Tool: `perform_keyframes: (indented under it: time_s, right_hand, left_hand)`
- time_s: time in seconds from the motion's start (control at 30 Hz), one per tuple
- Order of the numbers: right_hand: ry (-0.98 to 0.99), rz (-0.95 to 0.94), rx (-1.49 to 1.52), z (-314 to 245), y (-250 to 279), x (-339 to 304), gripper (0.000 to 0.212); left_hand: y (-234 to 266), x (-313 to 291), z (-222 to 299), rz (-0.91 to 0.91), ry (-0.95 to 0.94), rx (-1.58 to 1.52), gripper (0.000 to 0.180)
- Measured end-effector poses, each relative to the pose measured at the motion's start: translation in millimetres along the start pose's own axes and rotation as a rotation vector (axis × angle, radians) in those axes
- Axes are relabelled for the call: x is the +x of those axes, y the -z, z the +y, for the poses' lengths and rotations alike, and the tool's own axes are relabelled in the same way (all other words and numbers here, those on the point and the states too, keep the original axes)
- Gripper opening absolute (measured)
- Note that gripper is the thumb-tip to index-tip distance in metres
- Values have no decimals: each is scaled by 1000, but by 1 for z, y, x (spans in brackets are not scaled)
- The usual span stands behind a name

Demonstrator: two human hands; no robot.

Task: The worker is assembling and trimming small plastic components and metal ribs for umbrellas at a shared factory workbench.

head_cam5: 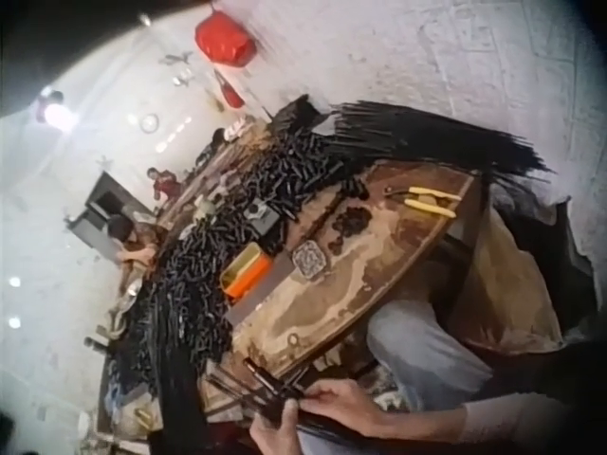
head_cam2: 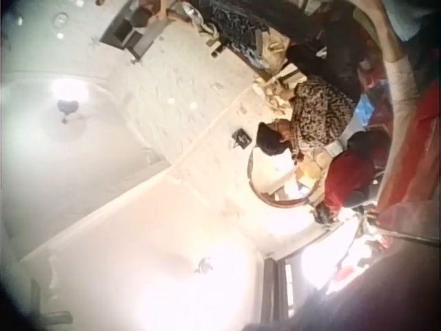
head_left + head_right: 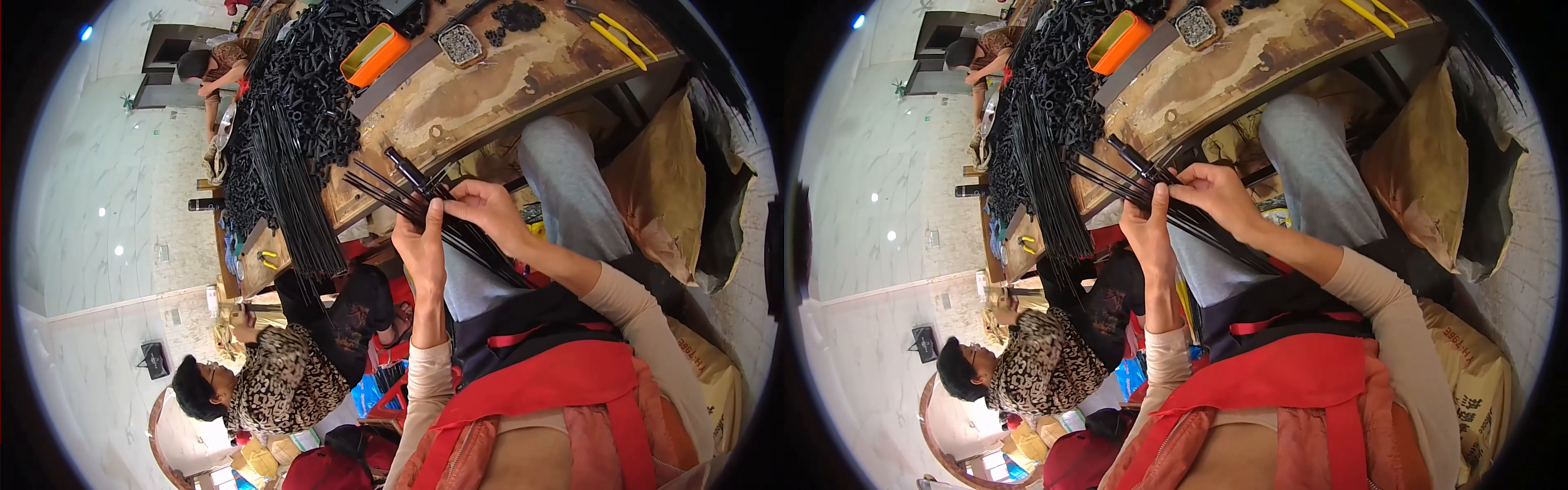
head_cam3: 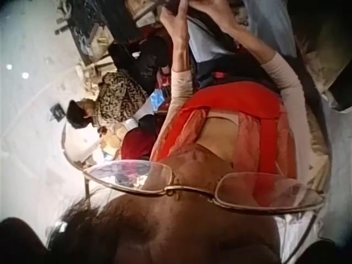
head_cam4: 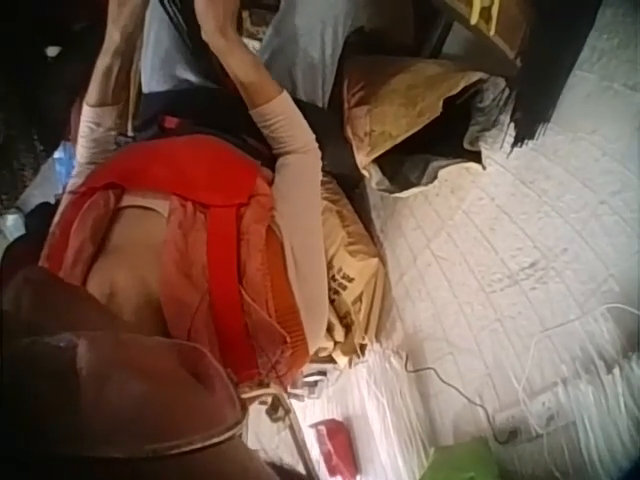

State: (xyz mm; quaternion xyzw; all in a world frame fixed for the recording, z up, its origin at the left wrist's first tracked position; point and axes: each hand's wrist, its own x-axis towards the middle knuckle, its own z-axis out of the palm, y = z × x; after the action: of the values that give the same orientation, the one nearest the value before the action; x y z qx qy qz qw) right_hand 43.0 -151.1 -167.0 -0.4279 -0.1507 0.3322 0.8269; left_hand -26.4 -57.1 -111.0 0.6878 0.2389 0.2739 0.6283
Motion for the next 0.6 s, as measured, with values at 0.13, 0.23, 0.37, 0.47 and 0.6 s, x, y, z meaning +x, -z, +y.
perform_keyframes:
  time_s: [0.13,0.23,0.37,0.47,0.6]
  right_hand:
    - [92,41,134,1,-14,-13,15]
    - [107,21,168,-16,-17,-18,17]
    - [63,-17,360,-17,-14,-17,15]
    - [-2,-19,338,-14,-10,-19,14]
    - [-87,-87,475,-14,-5,-13,13]
  left_hand:
    - [2,0,10,-6,48,51,16]
    - [2,1,19,-50,43,-21,18]
    - [5,1,27,-135,-15,-7,23]
    - [6,-3,30,-176,-54,-6,25]
    - [8,-8,29,-196,-83,14,24]
